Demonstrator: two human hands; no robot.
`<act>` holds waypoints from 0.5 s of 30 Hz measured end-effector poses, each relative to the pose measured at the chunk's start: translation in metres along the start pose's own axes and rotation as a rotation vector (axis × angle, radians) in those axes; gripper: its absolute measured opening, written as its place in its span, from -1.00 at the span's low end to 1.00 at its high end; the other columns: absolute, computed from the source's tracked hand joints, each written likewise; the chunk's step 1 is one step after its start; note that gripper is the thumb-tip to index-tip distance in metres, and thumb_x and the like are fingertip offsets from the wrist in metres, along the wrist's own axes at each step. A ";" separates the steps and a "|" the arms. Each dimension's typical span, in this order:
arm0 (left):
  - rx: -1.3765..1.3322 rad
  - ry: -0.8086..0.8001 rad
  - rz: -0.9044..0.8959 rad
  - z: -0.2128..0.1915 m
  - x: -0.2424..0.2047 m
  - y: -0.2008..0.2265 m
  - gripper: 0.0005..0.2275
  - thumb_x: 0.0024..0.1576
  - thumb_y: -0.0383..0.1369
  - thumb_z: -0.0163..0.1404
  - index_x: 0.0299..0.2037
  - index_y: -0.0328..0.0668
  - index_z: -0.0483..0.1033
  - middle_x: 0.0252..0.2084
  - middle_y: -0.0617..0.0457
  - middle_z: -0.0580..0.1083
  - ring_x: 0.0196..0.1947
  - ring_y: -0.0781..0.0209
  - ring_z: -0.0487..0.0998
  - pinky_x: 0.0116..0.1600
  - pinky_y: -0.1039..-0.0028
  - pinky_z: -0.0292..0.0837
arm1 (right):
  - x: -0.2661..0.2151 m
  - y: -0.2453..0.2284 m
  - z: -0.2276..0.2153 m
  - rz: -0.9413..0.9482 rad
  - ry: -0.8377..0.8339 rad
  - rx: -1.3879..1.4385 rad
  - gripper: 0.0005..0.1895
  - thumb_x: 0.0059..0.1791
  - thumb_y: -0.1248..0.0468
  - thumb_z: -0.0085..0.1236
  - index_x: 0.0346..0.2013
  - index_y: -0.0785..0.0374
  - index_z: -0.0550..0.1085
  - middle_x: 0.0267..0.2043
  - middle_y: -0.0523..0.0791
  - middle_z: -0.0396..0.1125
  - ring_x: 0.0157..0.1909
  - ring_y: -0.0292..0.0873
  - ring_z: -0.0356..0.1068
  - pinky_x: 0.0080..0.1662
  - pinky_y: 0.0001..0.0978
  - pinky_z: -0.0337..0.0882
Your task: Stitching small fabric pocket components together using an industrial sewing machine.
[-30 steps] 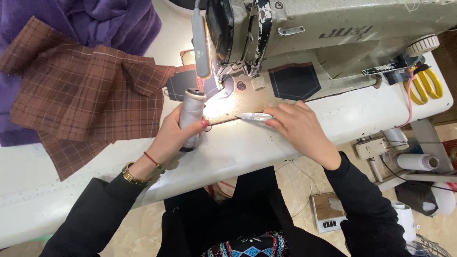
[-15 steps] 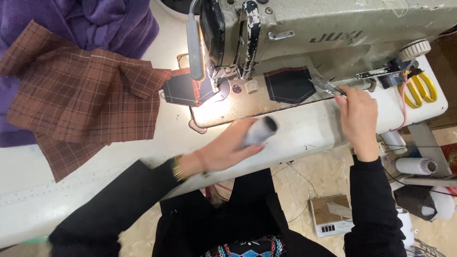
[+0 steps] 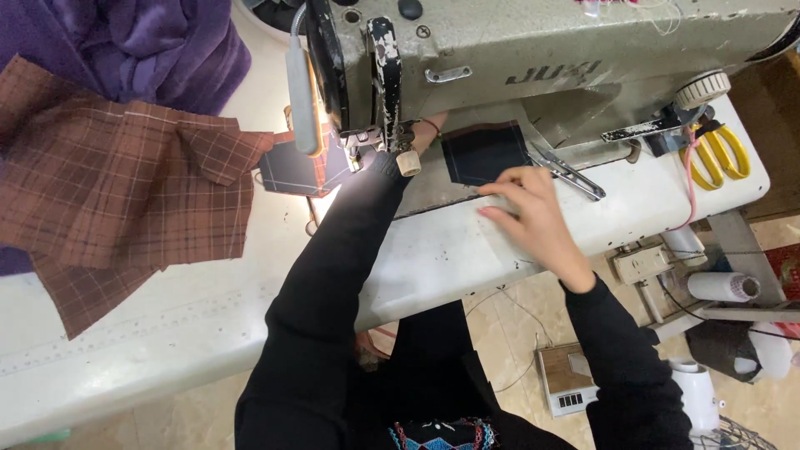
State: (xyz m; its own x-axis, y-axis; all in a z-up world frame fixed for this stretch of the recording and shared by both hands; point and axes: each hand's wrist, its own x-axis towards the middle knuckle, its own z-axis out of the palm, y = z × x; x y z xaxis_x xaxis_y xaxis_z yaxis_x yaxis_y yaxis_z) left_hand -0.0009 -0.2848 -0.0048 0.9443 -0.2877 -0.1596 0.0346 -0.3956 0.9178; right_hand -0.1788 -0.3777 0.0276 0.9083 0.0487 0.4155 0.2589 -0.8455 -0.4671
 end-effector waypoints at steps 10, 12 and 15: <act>-0.139 -0.090 0.291 -0.079 -0.067 0.002 -0.49 0.29 -0.07 -0.20 0.27 -0.35 0.25 0.24 -0.38 0.36 0.29 -0.29 0.36 0.40 0.00 0.15 | 0.014 -0.012 0.004 -0.001 0.026 0.068 -0.88 0.09 0.20 0.20 -0.33 0.11 0.52 -0.20 -0.16 0.43 -0.06 -0.08 0.36 0.05 -0.27 0.28; -0.169 -0.102 0.347 -0.086 -0.089 0.005 -0.48 0.34 -0.08 -0.23 0.34 -0.36 0.19 0.30 -0.39 0.32 0.35 -0.31 0.31 0.46 -0.02 0.10 | 0.013 -0.031 -0.013 0.275 -0.060 0.326 -0.98 0.13 0.37 0.09 -0.16 0.25 0.46 -0.40 -0.09 0.43 -0.30 -0.19 0.39 -0.14 -0.29 0.42; -0.304 -0.307 0.442 -0.111 -0.137 0.009 -0.50 0.36 -0.12 -0.25 0.34 -0.41 0.15 0.24 -0.57 0.31 0.31 -0.55 0.27 0.40 -0.16 0.15 | 0.013 -0.043 -0.010 0.294 -0.114 0.345 -0.97 0.12 0.36 0.09 -0.17 0.24 0.47 -0.51 -0.11 0.40 -0.46 -0.21 0.35 -0.28 -0.34 0.39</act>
State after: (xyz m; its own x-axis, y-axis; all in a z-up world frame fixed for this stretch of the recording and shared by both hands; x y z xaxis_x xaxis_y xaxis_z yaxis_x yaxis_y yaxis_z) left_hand -0.0934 -0.1524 0.0658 0.7548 -0.6235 0.2038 -0.2042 0.0720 0.9763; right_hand -0.1810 -0.3458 0.0608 0.9848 -0.0926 0.1472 0.0614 -0.6067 -0.7925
